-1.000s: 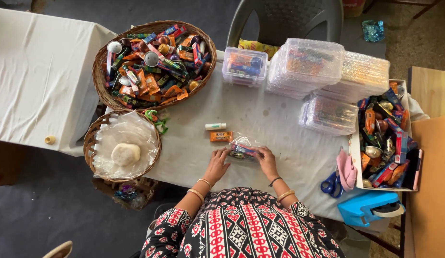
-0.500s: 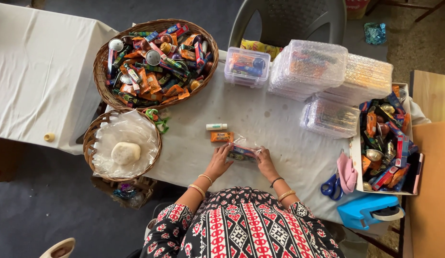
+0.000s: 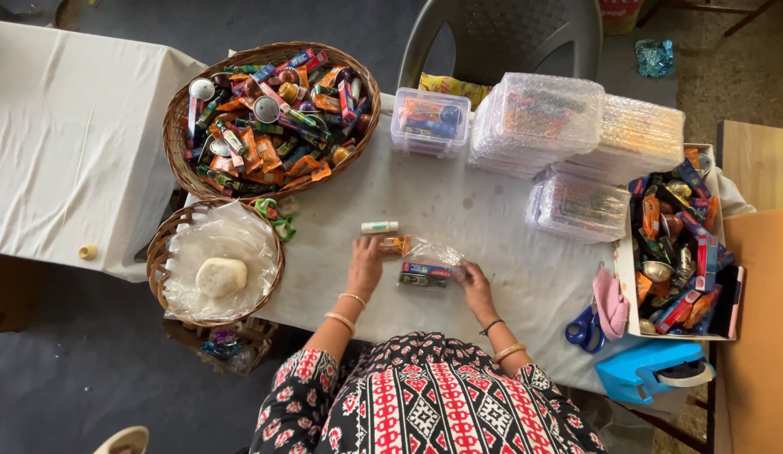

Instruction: The person is seen picking up small candy bars and other items from a basket and placing them into clear plastic containers.

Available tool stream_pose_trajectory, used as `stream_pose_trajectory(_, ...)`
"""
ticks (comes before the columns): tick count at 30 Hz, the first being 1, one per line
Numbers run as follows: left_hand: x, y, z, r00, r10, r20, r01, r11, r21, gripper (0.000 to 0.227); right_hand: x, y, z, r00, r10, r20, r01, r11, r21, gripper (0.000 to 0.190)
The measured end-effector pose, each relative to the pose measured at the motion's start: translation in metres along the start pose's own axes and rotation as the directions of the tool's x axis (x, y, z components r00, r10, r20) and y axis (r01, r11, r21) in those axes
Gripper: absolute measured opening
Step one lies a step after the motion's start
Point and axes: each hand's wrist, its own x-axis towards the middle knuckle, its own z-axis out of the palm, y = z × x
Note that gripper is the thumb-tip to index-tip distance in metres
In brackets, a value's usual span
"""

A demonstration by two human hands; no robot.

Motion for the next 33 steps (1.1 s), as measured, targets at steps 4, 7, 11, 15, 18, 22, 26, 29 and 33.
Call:
stream_pose_trajectory(4,0.031,-0.009,-0.018,0.985,0.128,-0.118,-0.11,0.983,0.149,0.046,-0.006,-0.037,-0.01,0.988,0.156,0.004,-0.152,0.958,0.243,0.041)
stream_pose_trajectory(7,0.042,-0.015,-0.023,0.979,0.182,-0.094,-0.156,0.96,0.231,0.053,-0.01,-0.072,-0.016,0.975,0.208,0.072,-0.215,0.831,0.512,0.044)
stream_pose_trajectory(11,0.044,-0.019,-0.026,0.999,0.052,0.014,-0.053,0.985,0.165,0.042,-0.011,-0.047,-0.02,0.984,0.175,-0.022,-0.146,0.879,0.454,0.042)
stream_pose_trajectory(15,0.036,0.006,-0.041,0.998,0.028,-0.053,-0.026,0.999,0.027,0.039,-0.013,-0.037,-0.024,0.971,0.119,-0.206,-0.054,0.954,0.295,0.033)
stream_pose_trajectory(18,0.023,0.03,-0.036,0.989,0.144,-0.032,-0.145,0.989,-0.025,0.039,-0.019,-0.08,-0.023,0.971,0.074,-0.226,-0.014,0.967,0.255,0.031)
stream_pose_trajectory(22,-0.005,0.074,-0.023,0.941,0.332,0.066,-0.323,0.939,-0.122,0.036,-0.021,-0.132,-0.011,0.995,0.019,-0.096,0.016,0.939,0.343,0.037)
stream_pose_trajectory(26,-0.021,0.096,-0.018,0.905,0.395,0.155,-0.375,0.916,-0.142,0.048,-0.019,-0.121,-0.006,1.0,0.007,-0.003,-0.004,0.876,0.483,0.037)
stream_pose_trajectory(29,-0.028,0.082,-0.009,0.943,0.293,0.16,-0.269,0.95,-0.158,0.054,-0.015,-0.085,-0.021,0.987,0.053,-0.153,0.037,0.847,0.531,0.028)
stream_pose_trajectory(33,-0.04,0.06,-0.01,0.971,0.069,0.23,-0.034,0.988,-0.151,0.07,-0.018,-0.04,-0.052,0.936,0.1,-0.338,0.104,0.837,0.537,0.018)
